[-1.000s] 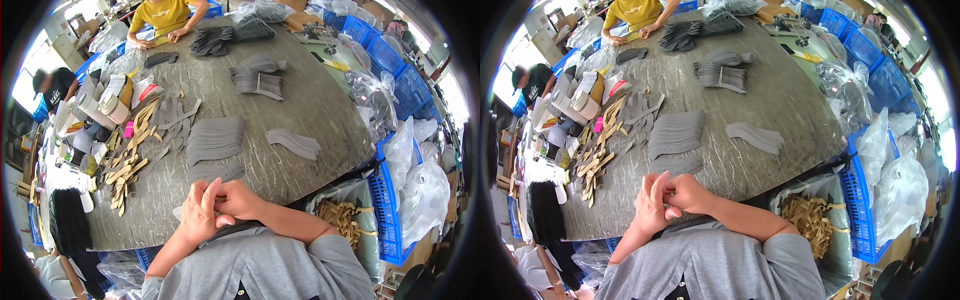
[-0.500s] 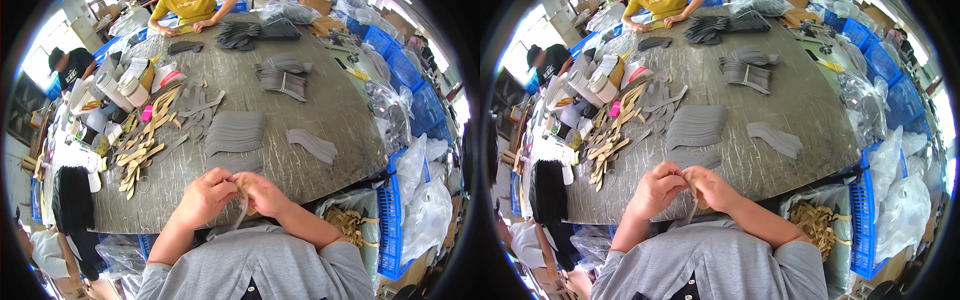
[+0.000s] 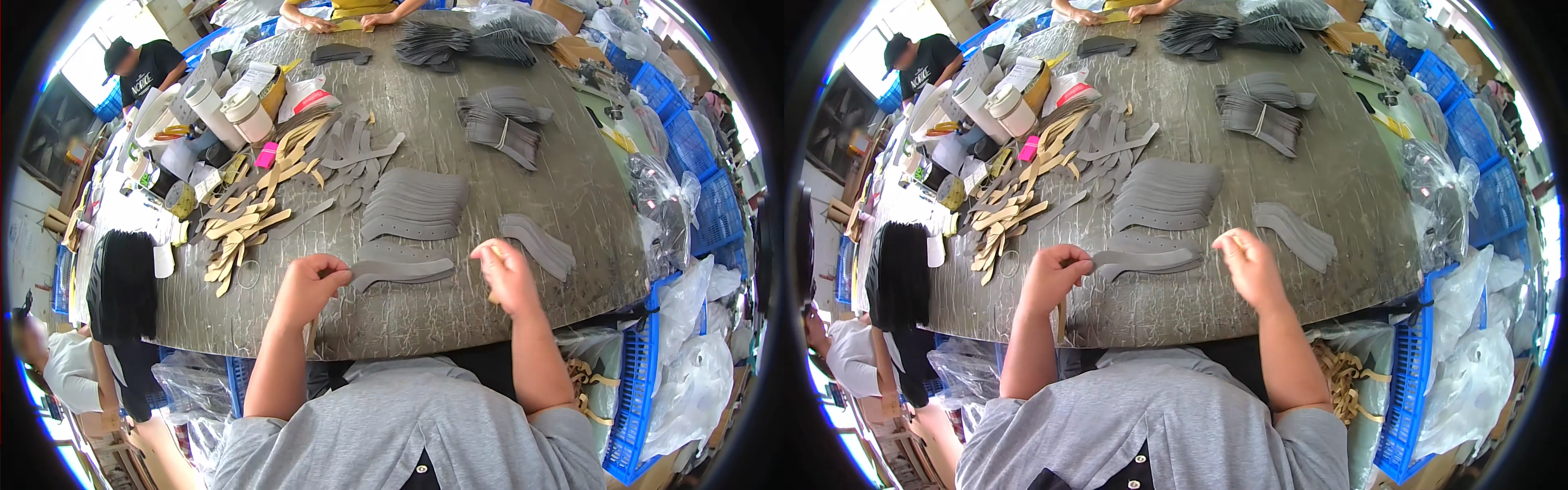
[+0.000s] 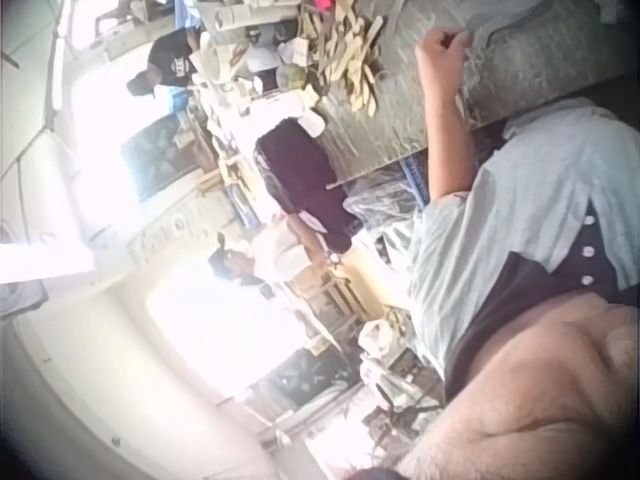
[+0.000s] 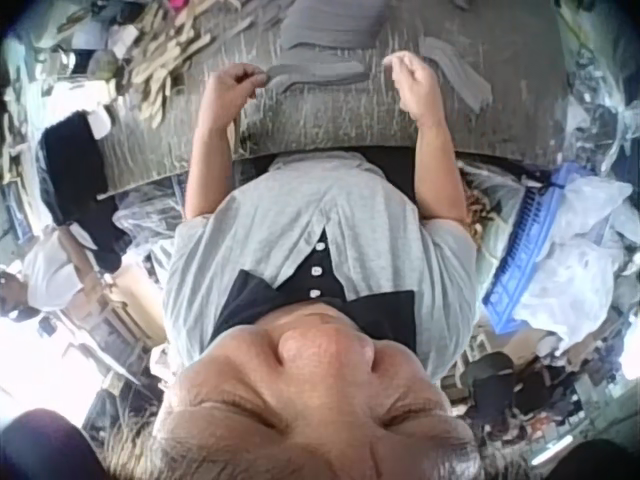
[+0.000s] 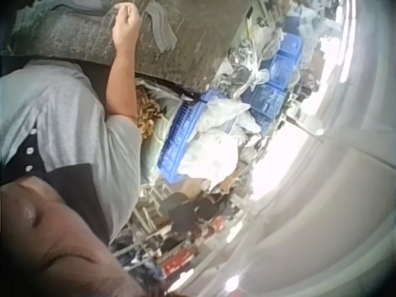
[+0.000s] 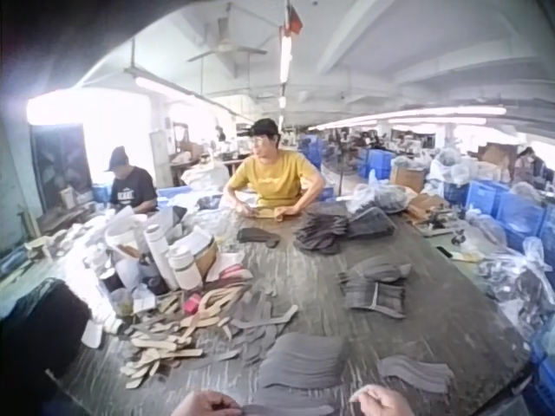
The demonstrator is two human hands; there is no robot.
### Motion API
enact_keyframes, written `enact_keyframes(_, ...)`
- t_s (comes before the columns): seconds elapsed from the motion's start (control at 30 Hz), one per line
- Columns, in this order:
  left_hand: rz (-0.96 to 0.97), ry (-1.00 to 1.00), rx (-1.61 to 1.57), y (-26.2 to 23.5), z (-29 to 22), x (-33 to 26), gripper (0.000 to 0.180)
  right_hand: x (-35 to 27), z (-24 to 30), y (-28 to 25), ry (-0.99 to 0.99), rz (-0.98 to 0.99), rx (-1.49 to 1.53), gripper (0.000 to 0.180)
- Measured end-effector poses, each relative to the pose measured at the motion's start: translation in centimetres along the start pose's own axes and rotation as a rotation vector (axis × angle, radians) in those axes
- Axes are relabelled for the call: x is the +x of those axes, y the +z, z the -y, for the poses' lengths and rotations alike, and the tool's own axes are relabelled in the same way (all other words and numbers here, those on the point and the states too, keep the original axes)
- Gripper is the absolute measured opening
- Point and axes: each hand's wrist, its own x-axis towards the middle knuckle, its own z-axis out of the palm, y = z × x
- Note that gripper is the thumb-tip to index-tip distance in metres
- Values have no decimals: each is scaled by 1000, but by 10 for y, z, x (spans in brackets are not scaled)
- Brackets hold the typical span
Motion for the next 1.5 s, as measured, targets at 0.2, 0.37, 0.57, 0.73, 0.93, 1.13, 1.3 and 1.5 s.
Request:
enact_keyframes(0.2,70,-54,61,8,10,12,9,19,-16,34,42,159,293,8)
enact_keyframes(0.37,87,-133,157,10,19,23,11,26,-24,45,59,34,1,12)
enact_keyframes(0.57,116,-164,214,15,36,32,12,30,-27,50,47,-21,-38,13)
enact_keyframes(0.73,136,-179,277,17,36,35,12,34,-30,50,42,-33,-60,14)
enact_keyframes(0.93,139,-172,294,18,33,33,12,33,-32,50,23,-46,-62,14)
enact_keyframes(1.13,132,-136,318,19,39,34,13,32,-29,51,26,-55,-76,13)
enact_keyframes(1.3,119,-116,338,20,39,34,12,32,-28,52,20,-67,-82,12)
enact_keyframes(1.5,122,-109,354,19,37,34,12,31,-26,53,35,-88,-118,13)
